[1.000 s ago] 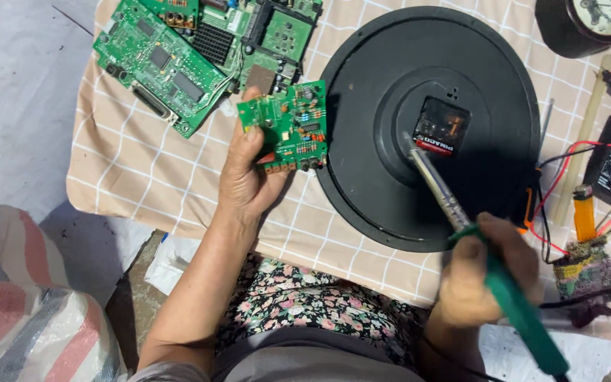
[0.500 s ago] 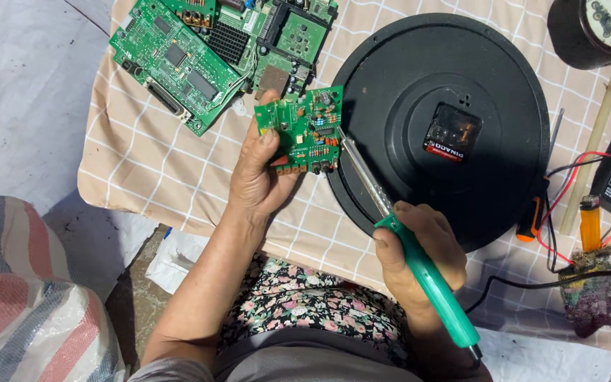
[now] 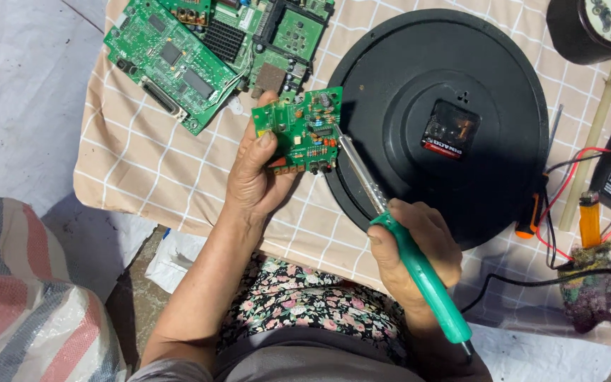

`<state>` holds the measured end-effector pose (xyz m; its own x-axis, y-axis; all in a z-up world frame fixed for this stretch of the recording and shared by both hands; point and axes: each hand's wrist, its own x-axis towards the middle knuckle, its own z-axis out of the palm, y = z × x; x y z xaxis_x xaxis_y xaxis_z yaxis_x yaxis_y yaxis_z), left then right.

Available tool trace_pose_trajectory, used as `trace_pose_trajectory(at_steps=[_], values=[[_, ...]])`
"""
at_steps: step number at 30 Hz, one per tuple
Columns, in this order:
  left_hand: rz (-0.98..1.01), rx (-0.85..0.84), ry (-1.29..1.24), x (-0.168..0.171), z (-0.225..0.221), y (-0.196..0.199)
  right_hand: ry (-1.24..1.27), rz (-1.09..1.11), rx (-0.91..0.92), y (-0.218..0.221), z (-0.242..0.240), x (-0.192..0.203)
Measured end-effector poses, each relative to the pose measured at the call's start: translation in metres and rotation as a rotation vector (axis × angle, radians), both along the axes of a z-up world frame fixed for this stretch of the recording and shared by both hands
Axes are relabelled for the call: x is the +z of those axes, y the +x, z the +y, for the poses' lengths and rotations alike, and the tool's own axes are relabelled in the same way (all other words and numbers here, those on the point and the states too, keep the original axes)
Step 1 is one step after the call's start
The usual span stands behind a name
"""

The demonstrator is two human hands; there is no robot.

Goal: Soldering a circuit board and testing a clock mechanism with a multimeter.

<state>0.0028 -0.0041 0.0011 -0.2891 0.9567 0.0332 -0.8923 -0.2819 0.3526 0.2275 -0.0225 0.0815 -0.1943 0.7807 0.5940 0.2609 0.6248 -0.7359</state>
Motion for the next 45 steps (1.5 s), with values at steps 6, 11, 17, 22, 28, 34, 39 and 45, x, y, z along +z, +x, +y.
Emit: trace_pose_trajectory(at_steps=[6, 11, 17, 22, 28, 34, 39, 45], values=[[-0.014, -0.014, -0.001, 0.013, 0.004, 0.001, -0.009, -0.183, -0.084, -0.001, -0.001, 0.009], [0.018, -0.014, -0.044, 0.003, 0.002, -0.004, 0.025, -0.145, -0.257, 0.042, -0.004, 0.001], [0.045, -0.006, -0.083, 0.004, 0.002, -0.004, 0.086, -0.080, -0.468, 0.097, -0.007, 0.001], [0.051, -0.006, -0.067, 0.004, 0.003, -0.005, 0.108, -0.029, -0.434, 0.099, 0.004, 0.000], [0.046, -0.022, -0.082, -0.001, 0.003, -0.007, 0.065, -0.013, -0.355, 0.086, 0.007, -0.003], [0.059, -0.018, -0.087, -0.005, 0.004, -0.008, 0.020, -0.003, -0.324, 0.077, 0.011, -0.001], [0.048, -0.012, -0.099, -0.002, 0.004, -0.007, -0.023, 0.049, -0.310, 0.070, 0.013, 0.000], [0.033, -0.021, -0.083, -0.010, 0.004, -0.010, -0.005, 0.032, -0.307, 0.066, 0.016, -0.001]])
